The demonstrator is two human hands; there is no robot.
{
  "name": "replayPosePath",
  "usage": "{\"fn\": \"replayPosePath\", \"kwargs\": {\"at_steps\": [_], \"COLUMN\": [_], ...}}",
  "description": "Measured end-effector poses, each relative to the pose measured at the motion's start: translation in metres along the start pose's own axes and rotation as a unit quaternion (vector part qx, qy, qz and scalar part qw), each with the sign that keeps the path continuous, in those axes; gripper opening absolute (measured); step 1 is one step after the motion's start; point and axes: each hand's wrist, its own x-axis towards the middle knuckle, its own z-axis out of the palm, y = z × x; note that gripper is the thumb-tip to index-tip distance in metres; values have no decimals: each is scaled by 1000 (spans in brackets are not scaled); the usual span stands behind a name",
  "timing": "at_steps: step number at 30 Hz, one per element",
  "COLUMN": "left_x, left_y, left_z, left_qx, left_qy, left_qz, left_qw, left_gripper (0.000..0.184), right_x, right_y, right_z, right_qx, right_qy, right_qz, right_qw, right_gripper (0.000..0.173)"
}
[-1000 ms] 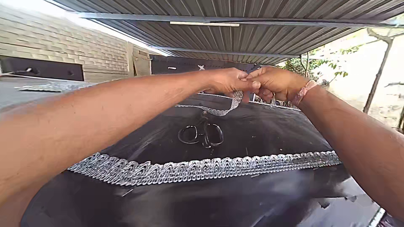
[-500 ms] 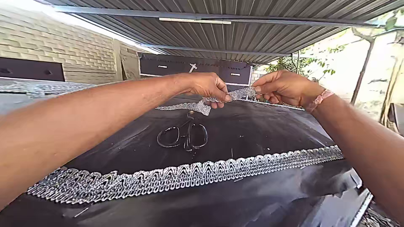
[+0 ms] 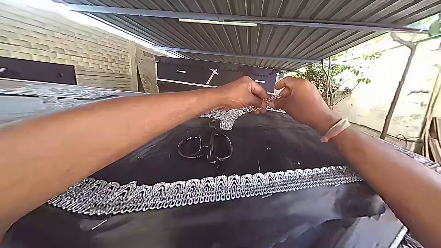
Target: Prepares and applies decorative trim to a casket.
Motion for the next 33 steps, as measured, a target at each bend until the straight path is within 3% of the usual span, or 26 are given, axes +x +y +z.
{"fn": "replayPosePath", "kwargs": {"at_steps": [3,5,10,16,20,24,26,29,33], "left_x": [1,1,3,3,4,3,4,6,5], "left_y": [-2,2,2,-4,-1,7,4,-2,0], "left_z": [1,2,0,1,8,16,15,14,14], "left_qx": [42,61,151,169,103,45,49,103,158], "left_qy": [21,34,32,40,98,119,106,89,72], "left_qz": [52,79,129,149,99,37,53,89,53], "left_qw": [998,994,980,974,985,991,992,987,983], "left_gripper": [13,14,16,16,10,38,42,15,12], "right_x": [-16,-18,-17,-15,-3,-8,-5,-4,-3], "right_y": [-8,-9,-11,0,5,7,6,3,9], "right_z": [3,1,4,4,2,3,-1,-5,-4], "right_qx": [-70,-71,-42,63,110,177,235,291,291], "right_qy": [104,133,105,57,63,40,0,-49,-91], "right_qz": [15,-9,-60,-68,-35,-22,19,92,122], "right_qw": [992,989,992,994,991,983,972,951,944], "right_gripper": [45,29,2,3,4,4,3,4,9]}}
